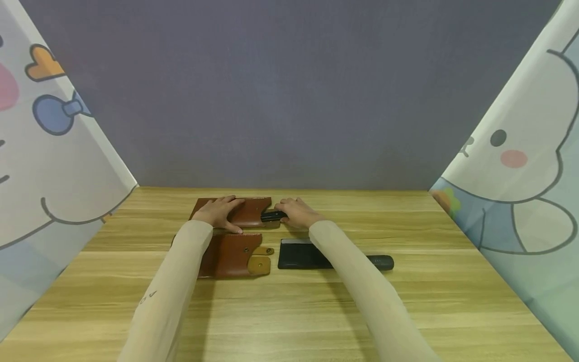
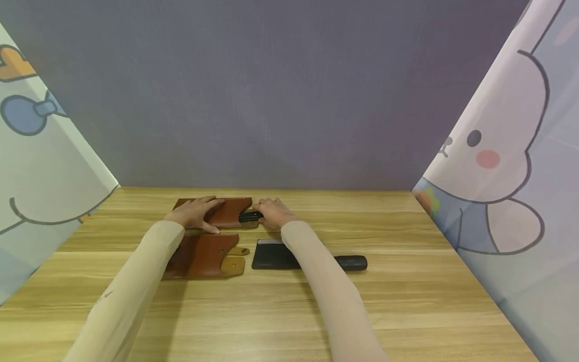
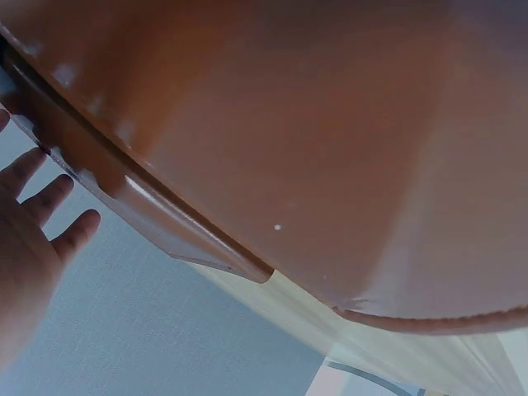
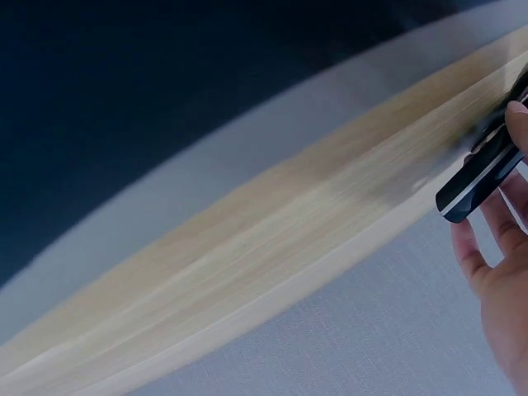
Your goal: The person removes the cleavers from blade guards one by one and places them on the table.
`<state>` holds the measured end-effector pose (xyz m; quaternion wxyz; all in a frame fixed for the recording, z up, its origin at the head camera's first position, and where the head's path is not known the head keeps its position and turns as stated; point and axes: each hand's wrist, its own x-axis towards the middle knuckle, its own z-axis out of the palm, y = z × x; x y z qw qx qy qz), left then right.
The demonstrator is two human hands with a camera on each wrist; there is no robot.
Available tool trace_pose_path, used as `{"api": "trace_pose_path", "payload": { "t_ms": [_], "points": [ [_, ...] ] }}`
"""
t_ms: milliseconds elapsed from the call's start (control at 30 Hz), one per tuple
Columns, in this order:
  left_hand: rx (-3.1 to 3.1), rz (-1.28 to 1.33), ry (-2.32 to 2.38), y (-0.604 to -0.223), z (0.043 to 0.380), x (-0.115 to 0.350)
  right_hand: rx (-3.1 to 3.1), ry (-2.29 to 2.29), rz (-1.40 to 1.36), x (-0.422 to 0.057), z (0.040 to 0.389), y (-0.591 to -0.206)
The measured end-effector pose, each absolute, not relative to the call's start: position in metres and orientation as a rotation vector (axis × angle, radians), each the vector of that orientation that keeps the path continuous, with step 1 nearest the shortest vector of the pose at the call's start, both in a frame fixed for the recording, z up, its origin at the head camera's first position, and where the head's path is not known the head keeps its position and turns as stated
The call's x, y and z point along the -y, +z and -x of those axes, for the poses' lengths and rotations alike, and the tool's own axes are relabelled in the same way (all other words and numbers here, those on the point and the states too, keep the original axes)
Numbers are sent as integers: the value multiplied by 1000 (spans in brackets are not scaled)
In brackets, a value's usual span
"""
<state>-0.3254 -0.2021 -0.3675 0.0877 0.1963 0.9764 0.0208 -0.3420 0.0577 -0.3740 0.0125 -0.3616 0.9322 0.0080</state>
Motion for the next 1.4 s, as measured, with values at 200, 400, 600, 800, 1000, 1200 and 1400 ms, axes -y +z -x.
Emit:
{"api": "trace_pose_path", "payload": {
  "t_ms": [200,400,600,800,1000,1200,1400],
  "points": [
    [-2885,-577,52,-365,326,201,-2906,59,1148,-60,343,-374],
    [-2881,-581,33,-364,327,200,-2893,35,1128,-60,344,-373],
    [-2886,-599,43,-366,330,201,-2895,36,1123,-59,344,-373],
    [-2893,-611,62,-366,330,202,-2890,29,1102,-57,344,-372],
    [-2898,-633,45,-367,330,203,-2871,-14,1077,-54,344,-370],
    [-2889,-623,83,-367,329,204,-2851,-51,1049,-53,346,-371],
    [-2886,-621,82,-366,327,205,-2860,-45,1058,-52,347,-374]
  ]
}}
